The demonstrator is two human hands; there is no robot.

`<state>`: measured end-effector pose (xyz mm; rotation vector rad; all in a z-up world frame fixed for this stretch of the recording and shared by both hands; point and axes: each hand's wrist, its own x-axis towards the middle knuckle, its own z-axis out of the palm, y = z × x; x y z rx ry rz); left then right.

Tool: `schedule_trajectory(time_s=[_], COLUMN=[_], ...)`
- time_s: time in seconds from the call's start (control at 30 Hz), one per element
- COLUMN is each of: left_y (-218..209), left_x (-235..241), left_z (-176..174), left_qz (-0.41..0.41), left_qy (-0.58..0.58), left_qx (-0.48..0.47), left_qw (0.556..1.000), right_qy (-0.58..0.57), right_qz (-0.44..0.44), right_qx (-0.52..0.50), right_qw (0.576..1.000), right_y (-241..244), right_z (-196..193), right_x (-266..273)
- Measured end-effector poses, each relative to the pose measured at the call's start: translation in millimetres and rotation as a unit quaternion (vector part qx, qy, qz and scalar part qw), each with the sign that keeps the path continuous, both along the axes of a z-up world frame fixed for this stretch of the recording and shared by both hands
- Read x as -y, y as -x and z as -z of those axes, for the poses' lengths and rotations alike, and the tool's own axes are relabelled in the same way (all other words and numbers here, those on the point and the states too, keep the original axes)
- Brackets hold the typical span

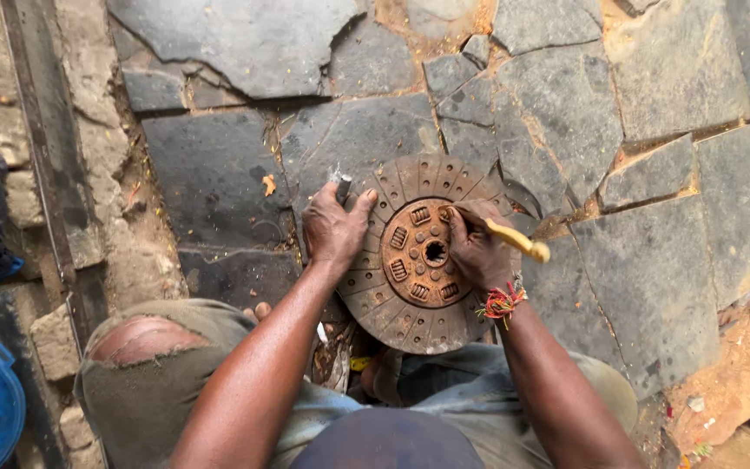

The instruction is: The person sits on a stone floor and uses a hammer and chisel to chip away rust and debris from a circular metal part. They switch to a screwdriver to pry at the surface and then use a brush to sweep away the loosened material.

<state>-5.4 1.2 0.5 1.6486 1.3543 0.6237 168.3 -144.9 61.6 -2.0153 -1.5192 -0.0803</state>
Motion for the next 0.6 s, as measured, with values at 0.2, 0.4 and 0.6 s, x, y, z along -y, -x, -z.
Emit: schedule_trajectory(time_s=[0.2,0.4,0.6], left_y=[-2.6,-9.4,-8.1], left_x=[0.7,-1.6,-3.0], left_z=[6.6,28.2,18.0], left_qz=[0.005,-0.006,-0.006], left_qy=[0.082,0.053,0.048], left_qx=[0.022,0.031,0.042], left_qw=[0.996,0.998,0.998], right_qy=[0.126,0.043,0.0], right_qz=[-0.036,0.024,-0.086], right_qx=[0.099,-0.05,0.027], right_qw=[0.986,0.998,0.996], right_y=[-6.6,-19.5,2.0], right_z=[-9.9,4.7,2.8], right_x=[12.9,-6.1,7.2])
